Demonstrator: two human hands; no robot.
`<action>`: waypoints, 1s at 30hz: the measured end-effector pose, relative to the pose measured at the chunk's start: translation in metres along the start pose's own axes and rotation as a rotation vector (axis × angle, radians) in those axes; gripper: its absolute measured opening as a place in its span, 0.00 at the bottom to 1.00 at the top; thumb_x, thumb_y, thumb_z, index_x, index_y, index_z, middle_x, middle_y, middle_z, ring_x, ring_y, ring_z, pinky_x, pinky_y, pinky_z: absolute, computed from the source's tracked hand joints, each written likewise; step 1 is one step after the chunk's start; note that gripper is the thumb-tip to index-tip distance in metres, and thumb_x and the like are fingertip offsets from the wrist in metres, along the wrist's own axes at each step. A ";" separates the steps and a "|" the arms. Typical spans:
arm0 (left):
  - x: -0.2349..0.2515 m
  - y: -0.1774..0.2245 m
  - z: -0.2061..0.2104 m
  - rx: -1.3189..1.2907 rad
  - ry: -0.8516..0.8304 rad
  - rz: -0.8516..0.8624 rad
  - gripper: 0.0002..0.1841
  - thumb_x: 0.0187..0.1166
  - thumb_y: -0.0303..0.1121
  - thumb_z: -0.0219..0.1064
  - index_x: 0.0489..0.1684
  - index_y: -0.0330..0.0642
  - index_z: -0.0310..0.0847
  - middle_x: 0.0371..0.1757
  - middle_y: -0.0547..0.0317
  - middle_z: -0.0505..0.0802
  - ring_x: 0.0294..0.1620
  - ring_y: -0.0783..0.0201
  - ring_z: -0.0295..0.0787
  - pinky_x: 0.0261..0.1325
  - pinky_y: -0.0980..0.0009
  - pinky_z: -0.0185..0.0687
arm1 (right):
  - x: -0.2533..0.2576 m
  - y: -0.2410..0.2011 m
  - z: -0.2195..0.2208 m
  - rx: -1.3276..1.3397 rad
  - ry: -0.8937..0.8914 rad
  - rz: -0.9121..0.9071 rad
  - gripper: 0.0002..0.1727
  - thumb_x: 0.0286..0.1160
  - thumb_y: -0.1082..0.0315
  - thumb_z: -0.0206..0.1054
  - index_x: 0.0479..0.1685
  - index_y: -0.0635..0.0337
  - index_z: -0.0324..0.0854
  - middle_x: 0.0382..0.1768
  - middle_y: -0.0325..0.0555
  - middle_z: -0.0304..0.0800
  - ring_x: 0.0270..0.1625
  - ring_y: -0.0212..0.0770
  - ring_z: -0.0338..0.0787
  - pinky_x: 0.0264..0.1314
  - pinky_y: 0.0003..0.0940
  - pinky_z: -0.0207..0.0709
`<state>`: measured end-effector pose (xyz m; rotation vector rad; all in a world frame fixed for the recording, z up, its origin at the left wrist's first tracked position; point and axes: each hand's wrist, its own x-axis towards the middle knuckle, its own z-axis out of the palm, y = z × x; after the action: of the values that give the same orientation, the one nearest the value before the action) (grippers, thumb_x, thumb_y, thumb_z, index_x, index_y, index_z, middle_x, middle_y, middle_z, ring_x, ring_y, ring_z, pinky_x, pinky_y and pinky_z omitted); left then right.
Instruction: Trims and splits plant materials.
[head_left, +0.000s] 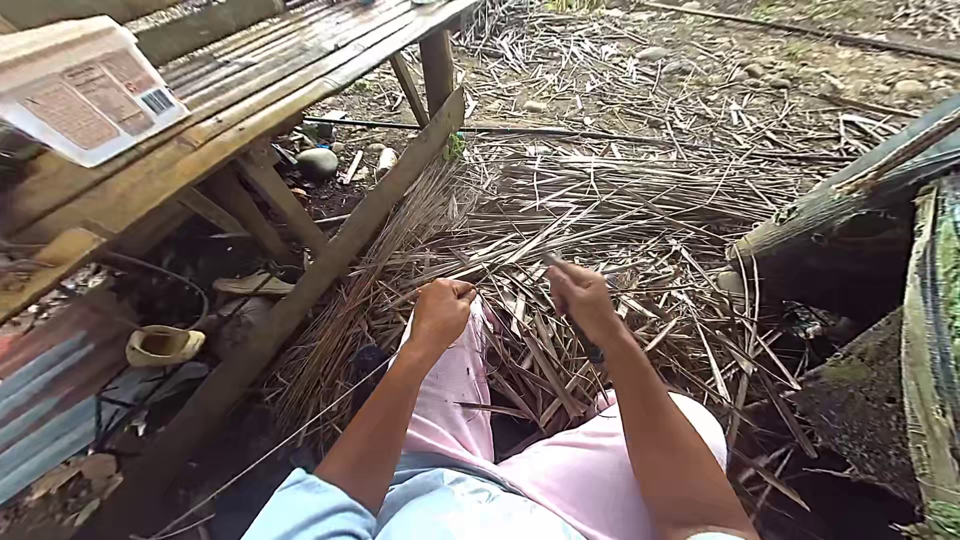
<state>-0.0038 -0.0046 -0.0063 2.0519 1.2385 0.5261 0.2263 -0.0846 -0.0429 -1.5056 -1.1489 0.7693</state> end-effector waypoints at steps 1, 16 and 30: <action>0.002 0.002 0.004 -0.016 -0.013 -0.009 0.12 0.87 0.31 0.63 0.39 0.37 0.93 0.24 0.51 0.88 0.22 0.59 0.82 0.34 0.57 0.80 | -0.003 -0.005 0.015 -0.034 -0.100 -0.034 0.22 0.91 0.65 0.55 0.75 0.67 0.77 0.21 0.41 0.77 0.17 0.31 0.75 0.24 0.31 0.77; -0.007 0.012 -0.015 -0.607 -0.312 -0.201 0.13 0.88 0.25 0.58 0.36 0.31 0.89 0.11 0.65 0.76 0.08 0.79 0.59 0.12 0.84 0.52 | 0.010 0.015 -0.012 -0.130 0.064 -0.065 0.22 0.93 0.56 0.54 0.72 0.61 0.81 0.17 0.40 0.71 0.12 0.31 0.64 0.15 0.29 0.65; -0.004 0.027 -0.089 0.752 0.381 0.381 0.20 0.77 0.18 0.61 0.61 0.45 0.93 0.48 0.45 0.96 0.51 0.41 0.91 0.52 0.44 0.80 | 0.016 0.023 -0.078 -0.008 0.517 0.208 0.22 0.93 0.52 0.54 0.69 0.61 0.75 0.21 0.29 0.71 0.14 0.23 0.72 0.18 0.22 0.74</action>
<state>-0.0463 0.0134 0.0748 2.9630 1.4047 0.7269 0.3084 -0.0964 -0.0435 -1.7175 -0.6169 0.4655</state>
